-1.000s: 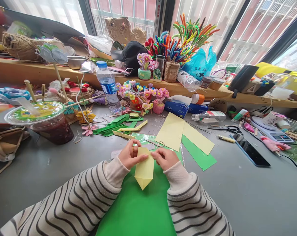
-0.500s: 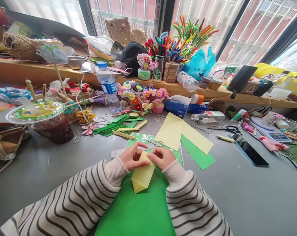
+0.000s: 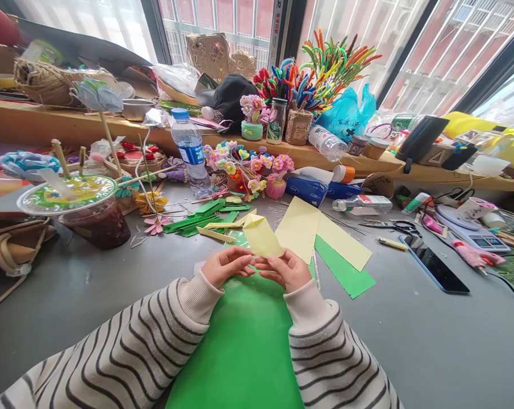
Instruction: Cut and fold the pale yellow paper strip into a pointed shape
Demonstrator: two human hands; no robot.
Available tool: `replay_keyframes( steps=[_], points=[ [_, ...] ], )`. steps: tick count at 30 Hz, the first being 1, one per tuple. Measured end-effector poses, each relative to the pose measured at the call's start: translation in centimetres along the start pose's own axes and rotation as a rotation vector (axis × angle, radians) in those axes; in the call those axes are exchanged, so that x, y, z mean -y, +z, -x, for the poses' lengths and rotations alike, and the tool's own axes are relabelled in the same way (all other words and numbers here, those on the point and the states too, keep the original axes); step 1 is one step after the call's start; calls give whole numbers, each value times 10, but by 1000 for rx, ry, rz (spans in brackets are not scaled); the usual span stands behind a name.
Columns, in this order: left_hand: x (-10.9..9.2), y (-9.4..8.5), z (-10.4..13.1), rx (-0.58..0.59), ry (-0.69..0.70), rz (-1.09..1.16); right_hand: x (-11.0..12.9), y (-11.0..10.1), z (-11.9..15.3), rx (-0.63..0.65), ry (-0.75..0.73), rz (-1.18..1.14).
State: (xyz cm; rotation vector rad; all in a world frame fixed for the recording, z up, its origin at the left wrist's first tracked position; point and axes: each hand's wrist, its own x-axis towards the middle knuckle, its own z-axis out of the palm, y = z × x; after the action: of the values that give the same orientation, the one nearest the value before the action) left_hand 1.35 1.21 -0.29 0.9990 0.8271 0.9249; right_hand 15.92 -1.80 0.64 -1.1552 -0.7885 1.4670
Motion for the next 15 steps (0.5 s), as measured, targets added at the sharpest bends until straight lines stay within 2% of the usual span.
replay_keyframes(
  steps=[5,10,15],
  points=[
    [3,-1,-1,-34,22,2,-9,5,0,3,-11,69],
    [1,-3,-1,3,24,-8,-11,7,0,33,-27,121],
    [2,-2,0,-75,81,-46,-8,1,-2,35,-78,298]
  ],
)
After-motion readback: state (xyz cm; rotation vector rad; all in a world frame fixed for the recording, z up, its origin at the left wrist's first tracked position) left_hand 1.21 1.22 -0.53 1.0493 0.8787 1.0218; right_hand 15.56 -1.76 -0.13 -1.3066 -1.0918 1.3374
